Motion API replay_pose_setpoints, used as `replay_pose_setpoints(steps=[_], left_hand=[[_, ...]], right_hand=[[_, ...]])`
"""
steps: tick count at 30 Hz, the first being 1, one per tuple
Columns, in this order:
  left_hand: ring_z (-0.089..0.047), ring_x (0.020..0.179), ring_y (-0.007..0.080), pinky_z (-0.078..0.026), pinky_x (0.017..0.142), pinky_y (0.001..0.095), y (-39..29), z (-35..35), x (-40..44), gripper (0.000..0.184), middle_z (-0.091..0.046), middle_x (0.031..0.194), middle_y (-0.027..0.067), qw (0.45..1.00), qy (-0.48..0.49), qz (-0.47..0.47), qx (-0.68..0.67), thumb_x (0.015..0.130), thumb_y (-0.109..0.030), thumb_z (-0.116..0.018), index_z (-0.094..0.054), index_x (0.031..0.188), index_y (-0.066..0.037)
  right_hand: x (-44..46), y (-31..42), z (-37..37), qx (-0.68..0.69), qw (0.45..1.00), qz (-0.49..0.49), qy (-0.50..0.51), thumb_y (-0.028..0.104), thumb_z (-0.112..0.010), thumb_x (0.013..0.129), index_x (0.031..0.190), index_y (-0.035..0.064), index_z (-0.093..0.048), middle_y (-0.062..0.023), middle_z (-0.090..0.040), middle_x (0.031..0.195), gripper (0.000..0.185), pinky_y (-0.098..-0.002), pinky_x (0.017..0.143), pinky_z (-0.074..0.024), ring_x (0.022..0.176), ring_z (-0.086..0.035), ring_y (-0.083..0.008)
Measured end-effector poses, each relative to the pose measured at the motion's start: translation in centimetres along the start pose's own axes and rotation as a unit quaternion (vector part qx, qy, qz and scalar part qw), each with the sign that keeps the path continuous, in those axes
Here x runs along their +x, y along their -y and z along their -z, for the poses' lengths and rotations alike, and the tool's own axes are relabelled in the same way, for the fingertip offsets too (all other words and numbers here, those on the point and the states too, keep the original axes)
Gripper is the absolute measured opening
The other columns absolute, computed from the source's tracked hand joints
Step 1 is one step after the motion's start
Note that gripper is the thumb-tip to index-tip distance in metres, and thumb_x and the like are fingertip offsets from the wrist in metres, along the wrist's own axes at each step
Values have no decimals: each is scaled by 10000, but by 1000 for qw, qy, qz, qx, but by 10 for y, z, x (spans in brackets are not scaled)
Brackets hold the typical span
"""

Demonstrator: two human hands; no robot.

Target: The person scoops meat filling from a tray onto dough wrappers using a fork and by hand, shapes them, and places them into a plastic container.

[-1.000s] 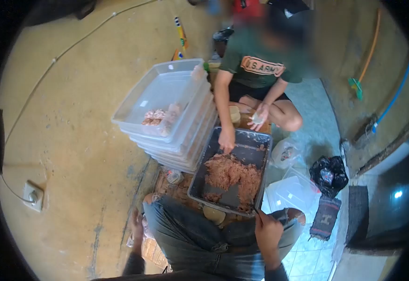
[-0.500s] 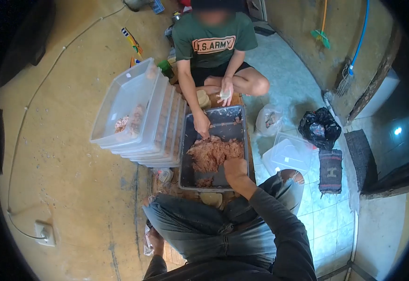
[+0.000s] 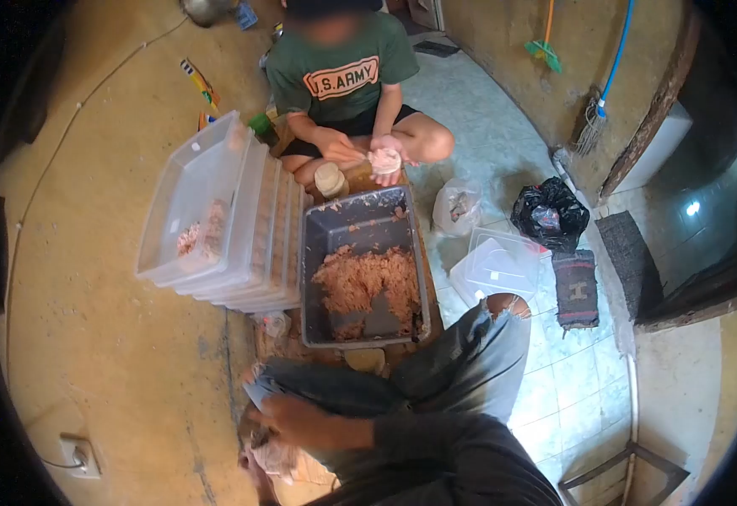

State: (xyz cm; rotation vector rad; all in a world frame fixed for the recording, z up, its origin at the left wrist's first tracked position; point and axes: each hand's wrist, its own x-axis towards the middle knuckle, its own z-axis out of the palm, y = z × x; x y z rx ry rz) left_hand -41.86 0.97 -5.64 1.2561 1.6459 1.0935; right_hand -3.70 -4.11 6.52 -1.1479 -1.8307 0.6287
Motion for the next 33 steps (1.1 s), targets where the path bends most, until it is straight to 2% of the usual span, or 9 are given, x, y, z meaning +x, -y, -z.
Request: replay_pose_setpoints(steps=[1,4,7,8,13,16,21,23,33], left_hand=[[-545,998,115,-441,853,311,-23,7,-10,284,-639,1126,30,997,28,70,-26,1045,-282,-625,-637,1171,-28],[-546,1007,120,-442,861,315,-40,7,-28,289,-638,1136,35,996,17,88,-5,1045,-281,-623,-635,1177,-25],[-546,1016,126,-442,868,319,-47,-8,-44,294,-636,1145,39,996,20,84,10,1044,-281,-622,-633,1182,-22],[-547,1019,128,-443,871,320,-48,-16,-49,296,-635,1148,41,996,23,83,10,1044,-281,-621,-633,1184,-21],[-548,1034,136,-444,884,327,-53,-49,-53,304,-632,1164,48,993,73,86,17,1044,-280,-619,-630,1194,-16],[-549,1043,142,-444,891,331,-59,-71,-53,310,-630,1174,52,991,102,84,17,1044,-280,-618,-628,1200,-13],[-550,1058,151,-445,904,338,-71,-117,-53,319,-627,1190,59,983,163,78,24,1044,-280,-615,-624,1209,-7],[-551,1064,154,-446,909,340,-77,-139,-55,322,-626,1196,62,979,185,81,24,1044,-279,-614,-623,1213,-5],[-553,1094,172,-448,935,354,-86,-247,-48,341,-620,1228,77,943,326,45,39,1043,-278,-609,-617,1232,5]], right_hand=[[8,4,-44,-18,999,37,-16,256,-815,809,1499,106,-438,-177,-520,1301,801,-452,935,-507,1136,-579,-379],[8,30,-132,53,985,157,-57,283,-820,818,1639,166,-217,-183,-402,1469,1025,-456,943,-529,1263,-518,-395],[-2,23,-215,148,984,97,36,281,-856,755,1658,157,-184,-185,-301,1633,1132,-560,1053,-446,1427,-394,-399],[-8,16,-249,144,984,102,-9,276,-814,794,1644,170,-223,-174,-421,1487,1041,-524,974,-507,1269,-498,-385],[-18,5,-211,91,990,95,42,219,-669,902,1556,134,-364,-152,-493,1229,727,-511,792,-548,1063,-565,-359],[-3,-2,-207,148,988,16,43,213,-567,991,1316,100,-551,-179,-546,1132,344,-506,740,-526,975,-612,-380],[5,-5,-202,228,956,-150,109,258,-555,1032,1267,90,-579,-222,-600,1065,290,-485,790,-519,1028,-635,-381],[1,-11,-227,386,917,-104,-3,248,-546,1040,1297,119,-583,-201,-624,1148,290,-467,840,-523,1051,-650,-350],[23,-54,-161,204,969,-134,-40,182,-568,991,1241,82,-639,-152,-658,1210,278,-450,863,-527,1048,-666,-339]])
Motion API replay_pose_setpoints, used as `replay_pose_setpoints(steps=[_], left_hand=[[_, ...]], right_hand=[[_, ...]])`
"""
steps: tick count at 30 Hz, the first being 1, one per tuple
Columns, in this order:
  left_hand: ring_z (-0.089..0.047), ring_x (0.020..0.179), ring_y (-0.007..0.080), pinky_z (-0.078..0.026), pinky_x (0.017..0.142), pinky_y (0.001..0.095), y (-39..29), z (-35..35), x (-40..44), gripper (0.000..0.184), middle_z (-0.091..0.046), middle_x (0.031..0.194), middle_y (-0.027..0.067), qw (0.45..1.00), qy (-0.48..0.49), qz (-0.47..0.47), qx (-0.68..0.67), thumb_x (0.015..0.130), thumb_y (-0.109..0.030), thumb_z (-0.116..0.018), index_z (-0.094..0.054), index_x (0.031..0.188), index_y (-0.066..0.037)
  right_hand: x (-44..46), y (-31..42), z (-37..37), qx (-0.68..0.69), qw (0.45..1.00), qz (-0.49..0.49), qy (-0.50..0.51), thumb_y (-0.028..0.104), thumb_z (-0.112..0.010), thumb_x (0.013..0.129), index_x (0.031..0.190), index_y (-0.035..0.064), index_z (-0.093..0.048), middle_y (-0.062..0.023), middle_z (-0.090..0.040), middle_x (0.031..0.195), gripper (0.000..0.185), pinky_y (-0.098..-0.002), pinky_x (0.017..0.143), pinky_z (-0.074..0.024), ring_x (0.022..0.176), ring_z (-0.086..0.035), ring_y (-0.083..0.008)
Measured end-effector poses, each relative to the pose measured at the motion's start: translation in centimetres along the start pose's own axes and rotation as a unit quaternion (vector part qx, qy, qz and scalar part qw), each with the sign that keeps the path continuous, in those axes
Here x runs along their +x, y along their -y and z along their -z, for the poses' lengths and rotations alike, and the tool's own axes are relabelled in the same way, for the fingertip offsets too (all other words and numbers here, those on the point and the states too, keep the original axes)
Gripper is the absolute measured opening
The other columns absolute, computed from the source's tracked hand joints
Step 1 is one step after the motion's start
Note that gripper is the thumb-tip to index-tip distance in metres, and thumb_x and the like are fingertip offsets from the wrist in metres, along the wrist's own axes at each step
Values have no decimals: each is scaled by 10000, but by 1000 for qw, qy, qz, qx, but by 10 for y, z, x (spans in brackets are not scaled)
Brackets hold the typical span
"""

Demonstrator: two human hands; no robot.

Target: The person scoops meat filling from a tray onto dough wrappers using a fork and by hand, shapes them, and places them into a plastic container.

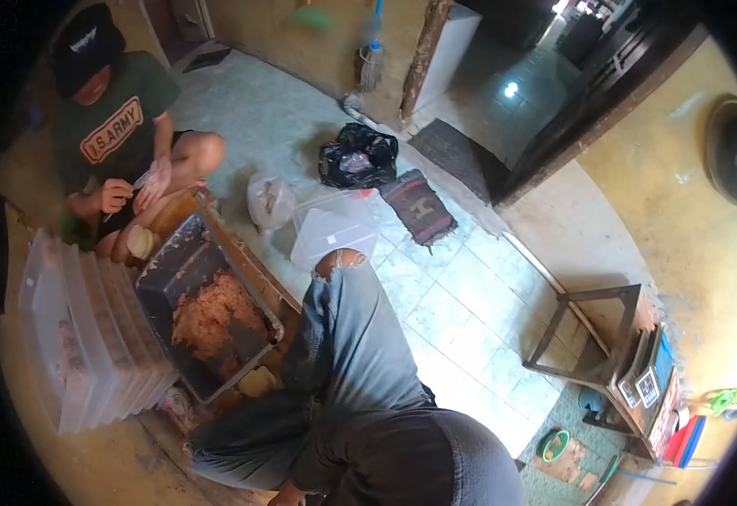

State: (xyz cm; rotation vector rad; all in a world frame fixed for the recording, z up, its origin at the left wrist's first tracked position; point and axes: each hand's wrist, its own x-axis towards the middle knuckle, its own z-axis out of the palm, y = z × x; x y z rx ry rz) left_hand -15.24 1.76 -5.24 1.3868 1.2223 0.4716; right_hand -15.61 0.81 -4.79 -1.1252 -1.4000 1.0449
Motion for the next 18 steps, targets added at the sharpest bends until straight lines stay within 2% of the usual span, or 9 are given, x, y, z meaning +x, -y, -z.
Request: replay_pose_setpoints(steps=[18], left_hand=[[-558,1149,204,-452,980,378,7,8,12,375,-609,1285,103,1000,-12,4,11,1042,-277,-601,-605,1266,24]], right_hand=[[0,-3,24,-52,998,20,10,189,-583,977,1207,77,-661,-156,-667,1198,267,-456,865,-528,1042,-669,-350]])
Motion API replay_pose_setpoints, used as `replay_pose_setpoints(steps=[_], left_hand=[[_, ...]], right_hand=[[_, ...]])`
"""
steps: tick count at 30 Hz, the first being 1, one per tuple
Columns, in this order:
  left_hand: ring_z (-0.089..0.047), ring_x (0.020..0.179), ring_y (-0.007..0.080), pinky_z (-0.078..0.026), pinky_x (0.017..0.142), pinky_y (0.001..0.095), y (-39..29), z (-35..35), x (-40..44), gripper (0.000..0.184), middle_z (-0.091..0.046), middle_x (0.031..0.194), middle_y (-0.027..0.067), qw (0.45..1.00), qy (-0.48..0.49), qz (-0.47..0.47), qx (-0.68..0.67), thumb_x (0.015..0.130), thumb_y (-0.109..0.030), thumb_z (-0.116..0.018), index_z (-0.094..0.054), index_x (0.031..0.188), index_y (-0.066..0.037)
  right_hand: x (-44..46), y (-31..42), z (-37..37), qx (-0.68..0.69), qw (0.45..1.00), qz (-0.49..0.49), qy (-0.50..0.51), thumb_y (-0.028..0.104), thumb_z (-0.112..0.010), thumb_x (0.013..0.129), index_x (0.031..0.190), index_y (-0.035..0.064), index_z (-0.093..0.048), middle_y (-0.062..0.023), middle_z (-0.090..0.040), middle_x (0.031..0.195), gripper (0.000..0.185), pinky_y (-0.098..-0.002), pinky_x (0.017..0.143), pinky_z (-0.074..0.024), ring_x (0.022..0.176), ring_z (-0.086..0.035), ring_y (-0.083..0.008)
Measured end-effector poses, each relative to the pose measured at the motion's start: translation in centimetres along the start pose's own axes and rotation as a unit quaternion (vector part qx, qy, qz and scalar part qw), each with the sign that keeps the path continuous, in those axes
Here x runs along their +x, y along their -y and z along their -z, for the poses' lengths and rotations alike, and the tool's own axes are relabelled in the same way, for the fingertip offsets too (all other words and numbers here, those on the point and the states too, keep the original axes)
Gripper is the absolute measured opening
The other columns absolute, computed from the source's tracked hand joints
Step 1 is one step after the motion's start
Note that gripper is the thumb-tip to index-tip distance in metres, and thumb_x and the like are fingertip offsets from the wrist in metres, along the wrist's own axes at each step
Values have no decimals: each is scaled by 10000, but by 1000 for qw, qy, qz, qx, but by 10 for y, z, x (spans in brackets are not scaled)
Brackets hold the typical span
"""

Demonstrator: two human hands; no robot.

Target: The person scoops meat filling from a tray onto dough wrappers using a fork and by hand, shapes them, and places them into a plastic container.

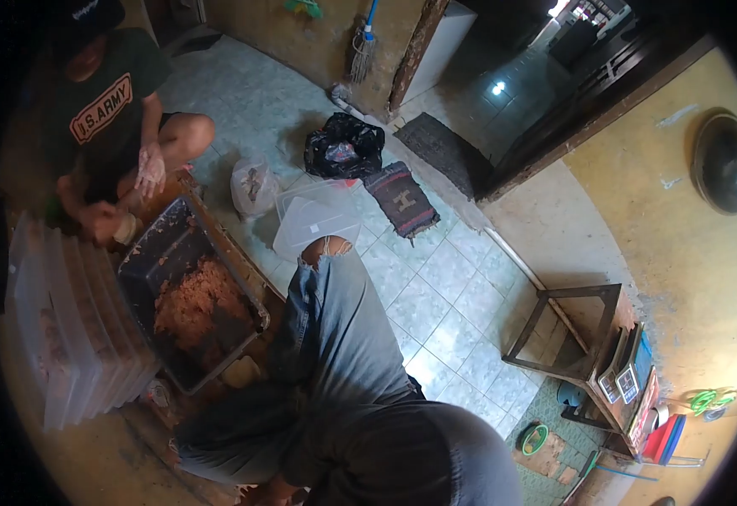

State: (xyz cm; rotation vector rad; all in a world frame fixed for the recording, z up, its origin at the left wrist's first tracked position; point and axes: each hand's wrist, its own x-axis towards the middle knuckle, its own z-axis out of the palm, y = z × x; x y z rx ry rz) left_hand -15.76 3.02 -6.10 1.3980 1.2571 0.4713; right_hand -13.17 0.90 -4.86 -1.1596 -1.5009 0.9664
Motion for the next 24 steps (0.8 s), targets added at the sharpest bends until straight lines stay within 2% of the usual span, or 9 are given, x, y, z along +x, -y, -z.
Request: replay_pose_setpoints(steps=[18,24], left_hand=[[-562,1203,236,-456,1026,402,19,31,-4,410,-598,1342,129,996,-83,21,11,1041,-275,-592,-594,1301,42],[-564,1221,246,-457,1041,410,35,72,-11,421,-594,1361,138,991,-130,16,22,1041,-274,-589,-590,1312,49]], right_hand=[[-6,5,5,6,1000,17,19,195,-598,963,1173,73,-683,-160,-676,1187,258,-462,868,-530,1036,-671,-361],[-6,5,5,2,999,30,18,197,-603,958,1162,71,-691,-162,-679,1183,255,-464,868,-531,1034,-672,-364]])
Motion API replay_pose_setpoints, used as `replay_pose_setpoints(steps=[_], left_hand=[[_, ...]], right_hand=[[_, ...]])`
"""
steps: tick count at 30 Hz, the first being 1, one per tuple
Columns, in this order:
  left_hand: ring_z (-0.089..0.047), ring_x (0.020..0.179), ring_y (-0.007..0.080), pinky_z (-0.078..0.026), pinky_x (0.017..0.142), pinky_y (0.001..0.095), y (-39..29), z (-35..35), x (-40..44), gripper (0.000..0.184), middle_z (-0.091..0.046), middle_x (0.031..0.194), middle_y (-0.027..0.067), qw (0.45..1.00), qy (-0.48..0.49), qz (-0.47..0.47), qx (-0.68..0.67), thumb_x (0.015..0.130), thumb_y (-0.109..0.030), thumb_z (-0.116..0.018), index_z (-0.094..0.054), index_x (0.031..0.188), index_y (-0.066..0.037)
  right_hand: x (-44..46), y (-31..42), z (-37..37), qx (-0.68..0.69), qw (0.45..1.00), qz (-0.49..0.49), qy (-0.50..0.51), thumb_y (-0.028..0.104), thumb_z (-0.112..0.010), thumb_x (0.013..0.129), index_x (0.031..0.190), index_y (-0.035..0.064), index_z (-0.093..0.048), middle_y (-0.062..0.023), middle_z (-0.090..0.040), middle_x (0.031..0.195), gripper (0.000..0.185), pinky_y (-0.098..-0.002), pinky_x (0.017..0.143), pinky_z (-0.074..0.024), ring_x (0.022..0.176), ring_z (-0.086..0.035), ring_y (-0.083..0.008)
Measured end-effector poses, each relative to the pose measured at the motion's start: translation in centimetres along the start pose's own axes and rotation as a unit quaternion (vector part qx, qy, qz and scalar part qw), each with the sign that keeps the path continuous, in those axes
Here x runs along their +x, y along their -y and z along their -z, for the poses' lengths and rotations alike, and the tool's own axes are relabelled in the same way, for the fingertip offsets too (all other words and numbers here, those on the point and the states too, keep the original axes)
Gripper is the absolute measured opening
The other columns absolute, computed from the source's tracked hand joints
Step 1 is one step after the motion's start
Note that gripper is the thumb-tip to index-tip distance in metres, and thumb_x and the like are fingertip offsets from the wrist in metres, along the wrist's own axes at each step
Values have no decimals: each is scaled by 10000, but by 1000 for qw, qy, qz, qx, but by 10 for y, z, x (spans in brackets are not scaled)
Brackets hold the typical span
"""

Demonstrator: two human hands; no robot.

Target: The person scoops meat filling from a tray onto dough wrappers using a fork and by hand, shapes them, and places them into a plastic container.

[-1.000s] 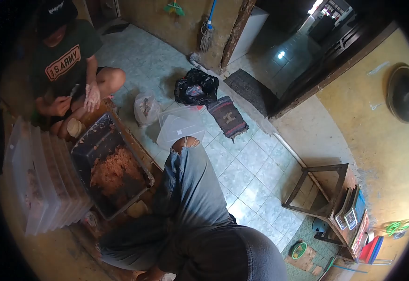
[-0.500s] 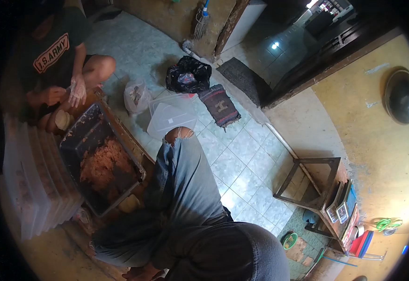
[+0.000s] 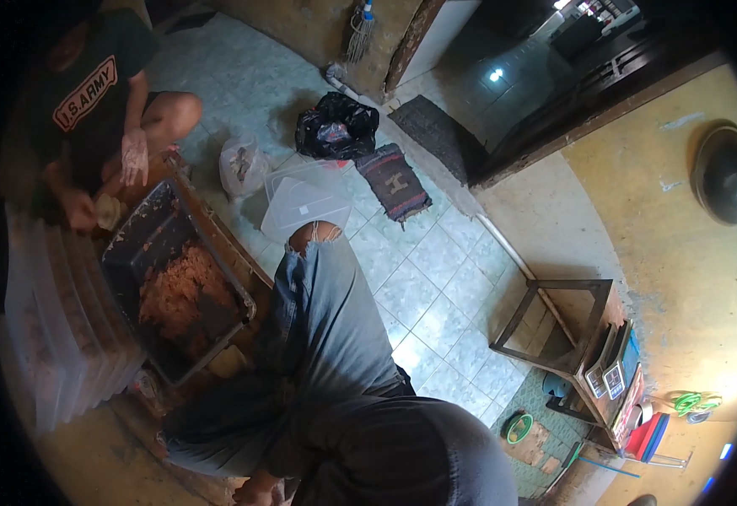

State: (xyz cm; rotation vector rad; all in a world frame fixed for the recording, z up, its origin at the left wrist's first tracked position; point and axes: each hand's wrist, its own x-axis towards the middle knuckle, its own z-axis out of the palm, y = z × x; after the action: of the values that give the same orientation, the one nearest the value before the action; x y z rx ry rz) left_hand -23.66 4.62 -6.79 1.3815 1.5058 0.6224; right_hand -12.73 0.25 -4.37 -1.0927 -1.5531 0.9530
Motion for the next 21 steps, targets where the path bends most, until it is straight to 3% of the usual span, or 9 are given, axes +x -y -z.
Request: replay_pose_setpoints(steps=[7,9,10,11,12,13,15,19,21], left_hand=[[-565,1242,259,-459,1059,419,64,169,-32,435,-590,1383,148,984,-167,-12,-62,1041,-274,-586,-585,1325,56],[-566,1248,262,-459,1064,422,82,196,-35,439,-588,1390,151,982,-163,-60,-81,1041,-273,-585,-584,1329,58],[-523,1346,293,-420,1123,444,84,201,-33,490,-533,1471,169,989,-100,-111,7,1053,-284,-539,-523,1411,49],[-502,1376,294,-379,1163,432,73,192,-32,523,-536,1477,168,983,-137,-91,75,1031,-250,-600,-484,1446,47],[-499,1367,286,-370,1165,447,27,153,-20,523,-530,1485,161,959,-270,36,-73,996,-205,-675,-503,1422,45],[-504,1357,280,-366,1166,456,11,148,-24,545,-545,1466,158,978,-202,-56,-5,969,-182,-730,-506,1413,39],[-527,1335,266,-395,1139,437,-30,109,-23,408,-592,1413,156,948,-273,-149,67,998,-151,-698,-566,1355,-5],[-661,1137,226,-493,1005,327,-141,19,-33,243,-711,1189,125,913,-89,-369,151,964,17,-665,-658,1204,-18],[-699,1073,272,-527,960,355,-171,-28,-38,263,-734,1103,118,929,129,-322,130,937,-24,-700,-676,1198,-48]], right_hand=[[-34,25,-58,22,984,117,132,200,-608,952,1149,69,-699,-163,-682,1178,253,-466,869,-531,1032,-673,-368],[-59,47,-20,59,966,131,215,201,-610,951,1145,69,-702,-164,-683,1177,252,-467,869,-531,1031,-673,-370],[-69,71,31,83,955,93,268,197,-631,950,1199,45,-684,-174,-676,1226,297,-457,891,-528,1047,-673,-366],[-78,95,83,103,941,52,317,193,-651,949,1254,22,-667,-184,-669,1276,350,-446,912,-525,1063,-674,-362],[-97,114,133,193,950,48,242,177,-686,928,1243,26,-667,-174,-690,1194,350,-458,918,-520,1040,-666,-363],[-109,145,194,182,959,62,206,187,-707,924,1219,33,-675,-164,-701,1113,335,-469,919,-515,1003,-659,-361],[-128,209,300,134,974,136,119,220,-690,937,1280,15,-644,-162,-677,1025,403,-459,834,-528,904,-644,-363],[-157,313,387,-169,936,237,-197,230,-676,945,1284,15,-643,-159,-675,1040,403,-454,837,-527,920,-641,-355],[-154,331,390,-236,919,222,-224,236,-669,949,1286,16,-643,-158,-674,1048,403,-451,839,-527,927,-640,-351]])
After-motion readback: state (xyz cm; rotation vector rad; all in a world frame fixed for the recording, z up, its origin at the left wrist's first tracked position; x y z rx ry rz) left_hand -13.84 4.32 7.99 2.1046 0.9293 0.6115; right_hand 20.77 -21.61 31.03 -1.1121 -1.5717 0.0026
